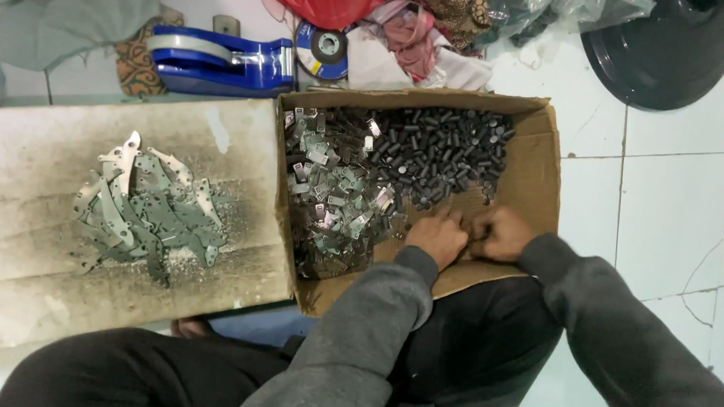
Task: Sorting small metal components from a bulk cardboard box and placing them into small plastic bags.
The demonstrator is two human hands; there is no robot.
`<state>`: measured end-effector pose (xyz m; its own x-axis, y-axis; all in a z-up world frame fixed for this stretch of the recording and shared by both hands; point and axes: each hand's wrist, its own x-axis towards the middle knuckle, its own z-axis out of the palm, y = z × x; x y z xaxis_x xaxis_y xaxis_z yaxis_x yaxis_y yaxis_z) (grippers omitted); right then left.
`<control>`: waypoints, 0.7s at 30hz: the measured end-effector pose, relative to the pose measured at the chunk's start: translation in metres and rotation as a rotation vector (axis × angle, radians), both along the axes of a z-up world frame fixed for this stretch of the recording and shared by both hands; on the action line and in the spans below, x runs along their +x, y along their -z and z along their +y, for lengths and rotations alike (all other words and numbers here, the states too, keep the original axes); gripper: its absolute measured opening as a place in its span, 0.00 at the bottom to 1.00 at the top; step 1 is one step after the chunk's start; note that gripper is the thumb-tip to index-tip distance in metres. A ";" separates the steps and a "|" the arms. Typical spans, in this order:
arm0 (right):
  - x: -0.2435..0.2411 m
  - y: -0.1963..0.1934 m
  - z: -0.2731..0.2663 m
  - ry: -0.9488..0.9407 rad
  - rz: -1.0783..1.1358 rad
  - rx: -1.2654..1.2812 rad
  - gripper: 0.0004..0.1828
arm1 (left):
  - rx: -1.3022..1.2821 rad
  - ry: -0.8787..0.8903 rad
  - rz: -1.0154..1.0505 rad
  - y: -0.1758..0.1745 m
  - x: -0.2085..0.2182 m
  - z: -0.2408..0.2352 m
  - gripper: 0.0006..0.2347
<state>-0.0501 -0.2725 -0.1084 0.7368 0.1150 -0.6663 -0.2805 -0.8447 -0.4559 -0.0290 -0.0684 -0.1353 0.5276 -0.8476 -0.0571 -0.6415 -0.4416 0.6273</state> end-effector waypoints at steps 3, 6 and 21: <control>0.020 -0.057 0.004 0.242 -0.043 0.097 0.08 | -0.034 0.008 -0.029 0.009 -0.004 -0.001 0.04; 0.024 -0.061 0.008 0.181 -0.039 0.120 0.05 | -0.036 0.004 -0.050 0.016 -0.008 -0.003 0.05; -0.024 0.019 0.028 -0.169 0.021 -0.820 0.11 | -0.016 0.102 0.077 0.018 -0.007 -0.005 0.08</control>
<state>-0.0737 -0.2444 -0.1275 0.7394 -0.3043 -0.6006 -0.1214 -0.9377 0.3256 -0.0357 -0.0730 -0.1528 0.4330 -0.8978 -0.0806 -0.6320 -0.3662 0.6830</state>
